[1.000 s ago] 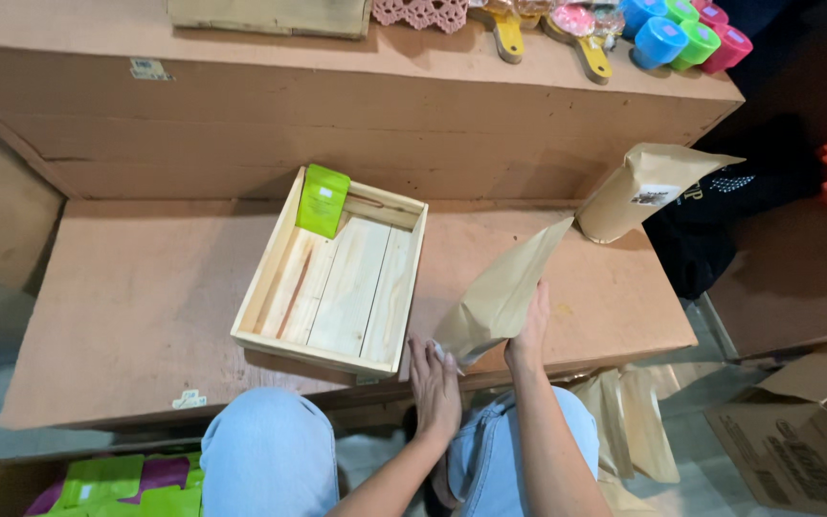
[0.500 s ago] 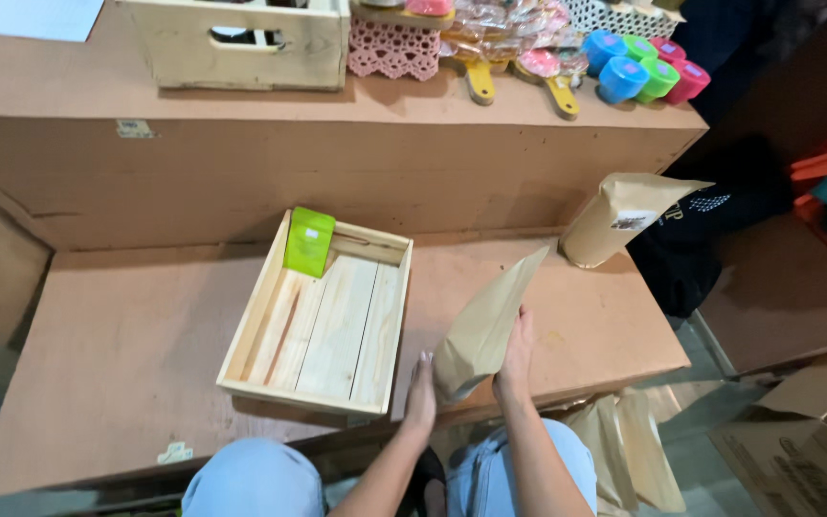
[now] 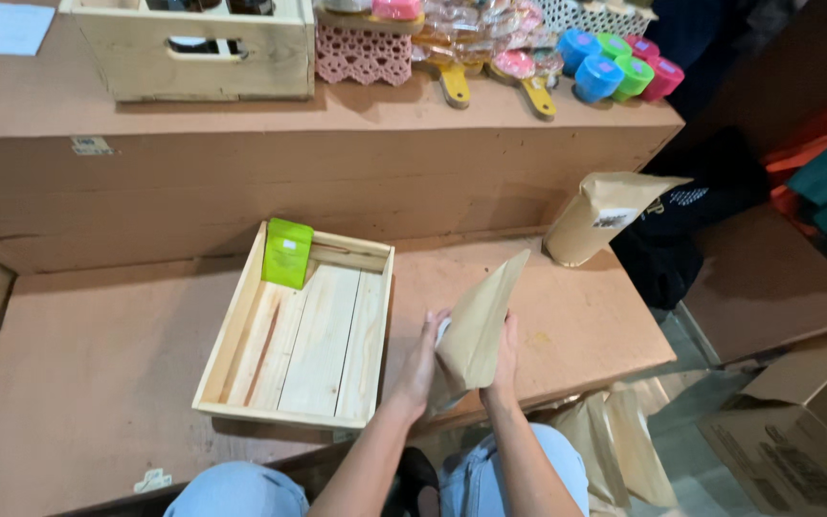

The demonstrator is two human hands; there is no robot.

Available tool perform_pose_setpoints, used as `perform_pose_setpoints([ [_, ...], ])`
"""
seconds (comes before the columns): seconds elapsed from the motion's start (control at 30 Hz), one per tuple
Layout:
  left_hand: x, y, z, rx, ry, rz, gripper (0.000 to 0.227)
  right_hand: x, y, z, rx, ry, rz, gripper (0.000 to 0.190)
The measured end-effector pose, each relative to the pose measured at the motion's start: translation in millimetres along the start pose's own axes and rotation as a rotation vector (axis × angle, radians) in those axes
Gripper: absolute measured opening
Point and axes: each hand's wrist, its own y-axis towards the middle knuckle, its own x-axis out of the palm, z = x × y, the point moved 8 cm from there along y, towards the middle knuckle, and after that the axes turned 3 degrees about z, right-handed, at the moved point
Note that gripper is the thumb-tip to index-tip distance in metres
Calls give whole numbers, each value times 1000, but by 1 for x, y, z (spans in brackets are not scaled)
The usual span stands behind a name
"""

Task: The person wipes the surface of small green packets and brown paper bags with a white cloth, then places the cleaned items into a wooden crate. The person handles each item individually, wiping all sides before stacking them.

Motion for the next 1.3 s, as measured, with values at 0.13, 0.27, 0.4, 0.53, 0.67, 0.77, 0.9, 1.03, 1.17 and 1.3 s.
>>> perform_pose_setpoints([
  [0.13,12,4,-2,322,215,-67,67,-3,-3,-1,-9,1,24,32],
  [0.27,31,34,-24,587,845,-180,60,-2,16,7,17,-72,-43,54],
  [0.4,51,57,8,375,729,-339,76,17,-5,-13,51,36,-55,60],
  [0.53,62,78,24,385,658,-380,73,0,16,23,40,83,-82,61],
  [0.67,58,98,25,363,321,-411,58,8,-5,-6,-4,4,-83,36],
  [0.77,50,123,14,446,201,-408,47,28,-28,-47,10,17,-71,27],
  [0.9,51,131,14,603,287,-438,46,25,-27,-50,11,-22,-103,33],
  [1.03,73,118,23,644,343,-495,49,20,-17,-30,-60,-67,-97,43],
  [1.17,82,93,41,724,562,-539,53,28,-28,-57,-94,-102,-73,59],
  [1.3,55,103,24,429,486,-501,58,20,-22,-24,-39,-67,-104,40],
])
